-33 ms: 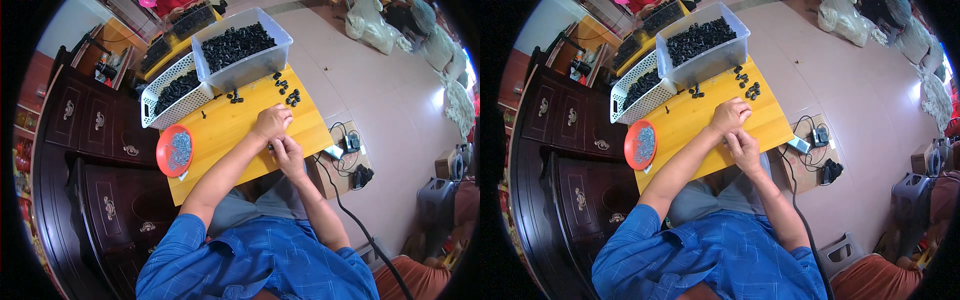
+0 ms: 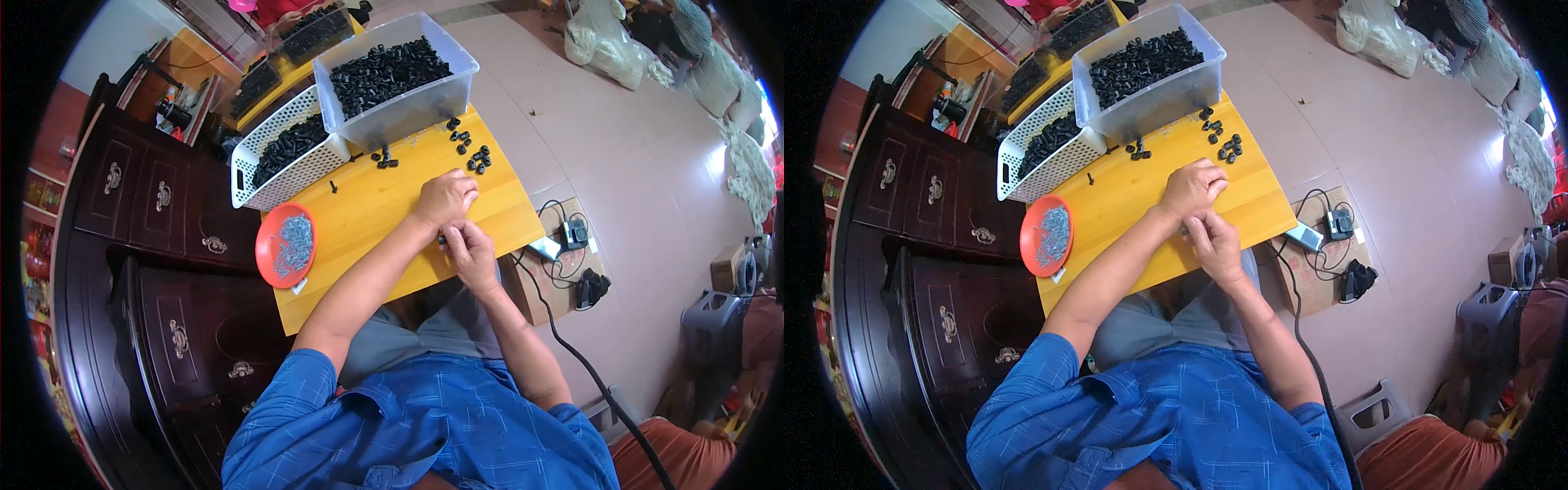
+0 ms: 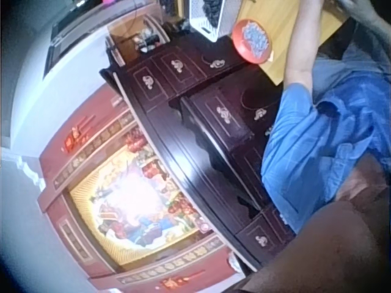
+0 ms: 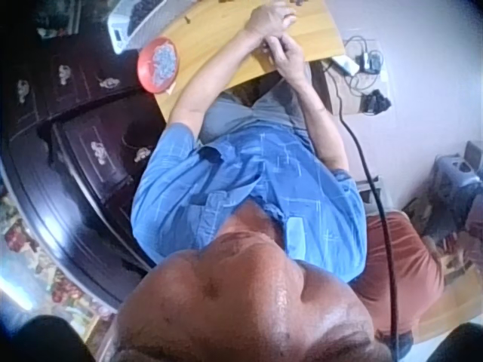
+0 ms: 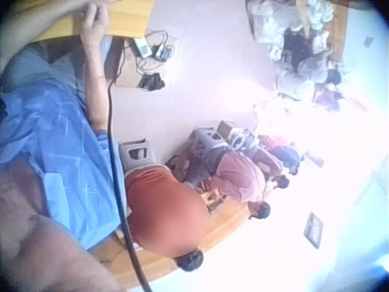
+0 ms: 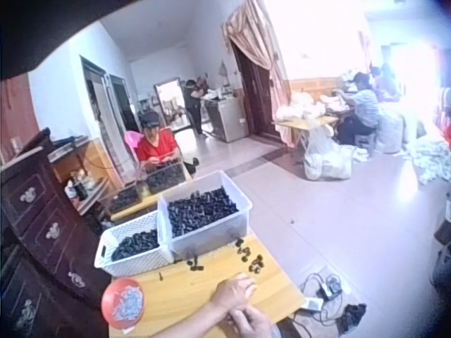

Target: The person assembles small components by taking black plastic pieces and metal pins from containers and inserting the pins into the plastic pieces by hand.

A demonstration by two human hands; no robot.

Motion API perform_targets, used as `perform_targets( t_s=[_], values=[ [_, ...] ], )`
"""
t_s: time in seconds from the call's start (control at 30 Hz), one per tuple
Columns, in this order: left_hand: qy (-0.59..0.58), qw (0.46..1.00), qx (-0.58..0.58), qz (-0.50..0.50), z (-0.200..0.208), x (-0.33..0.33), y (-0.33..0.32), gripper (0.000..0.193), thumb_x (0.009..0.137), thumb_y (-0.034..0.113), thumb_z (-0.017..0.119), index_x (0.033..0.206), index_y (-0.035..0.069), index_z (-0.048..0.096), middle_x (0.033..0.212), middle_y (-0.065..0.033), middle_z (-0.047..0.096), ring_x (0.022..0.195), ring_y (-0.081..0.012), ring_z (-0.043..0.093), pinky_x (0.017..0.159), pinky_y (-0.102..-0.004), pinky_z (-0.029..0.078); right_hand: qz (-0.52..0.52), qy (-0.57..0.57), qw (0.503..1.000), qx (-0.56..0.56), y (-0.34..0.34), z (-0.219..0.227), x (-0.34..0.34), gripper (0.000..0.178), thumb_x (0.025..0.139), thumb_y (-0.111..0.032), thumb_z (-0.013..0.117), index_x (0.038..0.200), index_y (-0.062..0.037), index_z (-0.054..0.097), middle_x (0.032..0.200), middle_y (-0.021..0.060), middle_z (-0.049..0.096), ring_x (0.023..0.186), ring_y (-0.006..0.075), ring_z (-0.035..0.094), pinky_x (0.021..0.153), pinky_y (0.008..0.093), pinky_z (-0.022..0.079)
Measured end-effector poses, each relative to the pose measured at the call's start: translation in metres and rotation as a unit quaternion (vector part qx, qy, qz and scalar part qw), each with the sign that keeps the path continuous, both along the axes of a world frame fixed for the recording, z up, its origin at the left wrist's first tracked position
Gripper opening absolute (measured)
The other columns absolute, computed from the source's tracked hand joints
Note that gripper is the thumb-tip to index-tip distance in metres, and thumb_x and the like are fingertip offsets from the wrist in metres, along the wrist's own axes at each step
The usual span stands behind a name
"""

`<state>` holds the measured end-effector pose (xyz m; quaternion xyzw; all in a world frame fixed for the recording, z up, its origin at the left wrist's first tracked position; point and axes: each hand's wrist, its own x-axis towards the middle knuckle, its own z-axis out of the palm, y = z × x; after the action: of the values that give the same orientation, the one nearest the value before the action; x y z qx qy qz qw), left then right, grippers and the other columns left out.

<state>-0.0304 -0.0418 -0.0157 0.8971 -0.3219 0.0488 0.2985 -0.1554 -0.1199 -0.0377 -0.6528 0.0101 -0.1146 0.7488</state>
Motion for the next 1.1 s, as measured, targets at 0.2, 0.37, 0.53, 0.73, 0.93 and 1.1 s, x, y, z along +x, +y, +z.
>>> perform_targets(
  t_s=[0.2,0.37,0.53,0.73,0.93,1.1],
  values=[
    [-0.046,0.999,-0.004,0.009,-0.004,0.000,0.009,0.012,0.087,0.020,0.070,0.093,0.009,0.071,0.087,-0.0102,0.068,0.079,-0.0331,0.068,0.072,-0.0431,0.056,-0.005,-0.019,1.000,-0.013,0.001,0.001,0.002,0.015,0.103,-0.013,0.059,0.097,-0.0011,0.066,0.078,0.0008,0.065,0.067,0.0067,0.061,0.061,0.0220,0.049],
    [0.021,0.990,-0.133,0.049,-0.003,-0.010,0.041,0.006,0.091,0.010,0.065,0.095,0.006,0.065,0.086,-0.0098,0.070,0.076,-0.0266,0.069,0.070,-0.0382,0.057,-0.006,-0.042,0.998,-0.034,-0.002,-0.005,0.007,0.011,0.103,-0.010,0.058,0.103,-0.0013,0.065,0.087,0.0010,0.066,0.075,0.0066,0.061,0.069,0.0223,0.051],
    [0.271,0.897,-0.336,0.091,0.016,-0.037,0.076,0.002,0.096,0.003,0.061,0.097,0.002,0.062,0.083,-0.0007,0.065,0.071,-0.0058,0.061,0.065,-0.0214,0.052,0.034,0.004,0.994,0.107,-0.005,-0.014,0.012,0.016,0.102,-0.007,0.058,0.117,-0.0020,0.061,0.102,0.0011,0.064,0.080,0.0070,0.058,0.073,0.0219,0.050],
    [0.282,0.878,-0.375,0.097,0.035,-0.066,0.092,0.006,0.095,0.003,0.065,0.100,0.002,0.067,0.085,0.0011,0.066,0.070,-0.0049,0.061,0.066,-0.0210,0.052,0.073,0.047,0.980,0.180,-0.011,0.006,0.015,0.023,0.106,-0.016,0.054,0.123,-0.0027,0.061,0.095,-0.0008,0.058,0.077,0.0068,0.053,0.073,0.0206,0.047],
    [0.275,0.888,-0.363,0.065,0.050,-0.079,0.080,0.011,0.095,0.002,0.065,0.104,0.001,0.072,0.089,-0.0001,0.070,0.075,-0.0052,0.063,0.069,-0.0209,0.054,0.120,0.044,0.961,0.247,-0.007,0.009,0.018,0.019,0.106,-0.015,0.055,0.122,-0.0042,0.059,0.097,0.0007,0.058,0.082,0.0087,0.055,0.077,0.0223,0.048],
    [0.253,0.902,-0.345,0.057,0.049,-0.076,0.079,0.012,0.096,0.004,0.066,0.105,0.000,0.073,0.090,-0.0003,0.071,0.076,-0.0039,0.062,0.069,-0.0203,0.054,0.157,0.020,0.959,0.237,-0.007,0.004,0.020,0.020,0.105,-0.013,0.055,0.123,-0.0040,0.055,0.100,0.0022,0.059,0.084,0.0099,0.057,0.078,0.0232,0.049]
  ],
)
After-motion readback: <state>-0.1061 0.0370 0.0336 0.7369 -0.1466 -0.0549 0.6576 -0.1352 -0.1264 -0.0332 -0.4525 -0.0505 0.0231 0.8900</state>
